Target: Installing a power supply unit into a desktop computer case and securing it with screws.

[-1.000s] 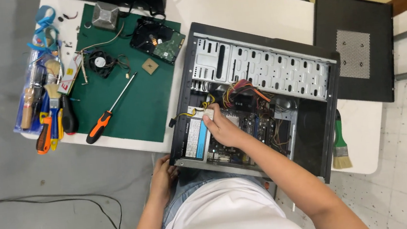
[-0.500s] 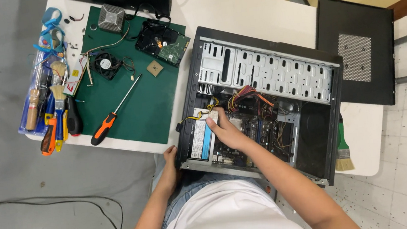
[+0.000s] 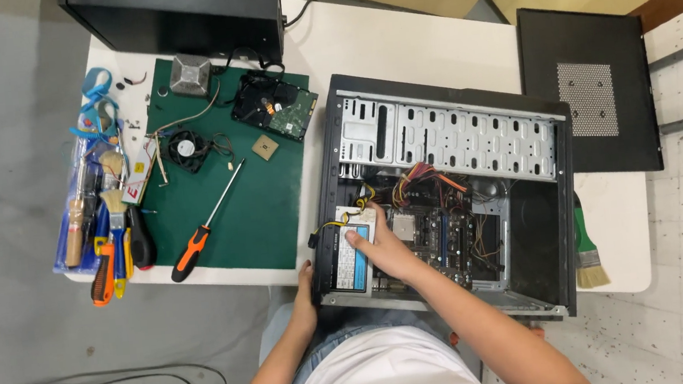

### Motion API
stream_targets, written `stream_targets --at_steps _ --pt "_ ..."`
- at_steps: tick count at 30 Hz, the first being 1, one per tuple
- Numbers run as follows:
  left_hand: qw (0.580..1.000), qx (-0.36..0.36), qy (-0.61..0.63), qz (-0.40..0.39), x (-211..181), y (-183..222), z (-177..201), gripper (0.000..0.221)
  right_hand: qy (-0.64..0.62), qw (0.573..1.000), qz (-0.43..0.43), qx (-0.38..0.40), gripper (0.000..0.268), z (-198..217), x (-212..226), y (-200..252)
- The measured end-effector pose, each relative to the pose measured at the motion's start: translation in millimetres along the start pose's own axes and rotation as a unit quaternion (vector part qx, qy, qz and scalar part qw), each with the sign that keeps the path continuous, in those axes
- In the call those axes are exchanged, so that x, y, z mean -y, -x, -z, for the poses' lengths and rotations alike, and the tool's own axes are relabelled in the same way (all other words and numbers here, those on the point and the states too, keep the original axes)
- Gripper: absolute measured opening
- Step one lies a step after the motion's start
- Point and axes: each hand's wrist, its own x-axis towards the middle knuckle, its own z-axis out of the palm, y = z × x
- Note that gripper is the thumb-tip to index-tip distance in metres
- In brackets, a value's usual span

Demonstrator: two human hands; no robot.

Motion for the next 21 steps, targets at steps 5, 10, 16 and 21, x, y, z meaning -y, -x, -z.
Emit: stream_targets --at_steps 5,10,16,21 --pt "1.000 0.003 0.007 0.010 -61.1 18.9 -36.7 0.082 0.006 0.998 -0.021 -0.051 0.110 -6.5 27.7 4.0" --pt "0.999 0.007 -0.023 0.037 -79.6 6.2 -50.3 0.085 -0.033 0.993 -0.061 -0.098 0.105 -21.2 32.8 4.1" --pt "0.997 -0.004 -0.047 0.056 -100.4 -4.3 -59.0 0.086 0.101 0.979 -0.113 -0.135 0.119 -34.4 86.5 40.7" --pt "0.991 0.025 -0.107 0.076 -125.6 18.4 -60.1 0.086 0.285 0.941 -0.035 -0.179 0.117 -47.1 51.4 29.9"
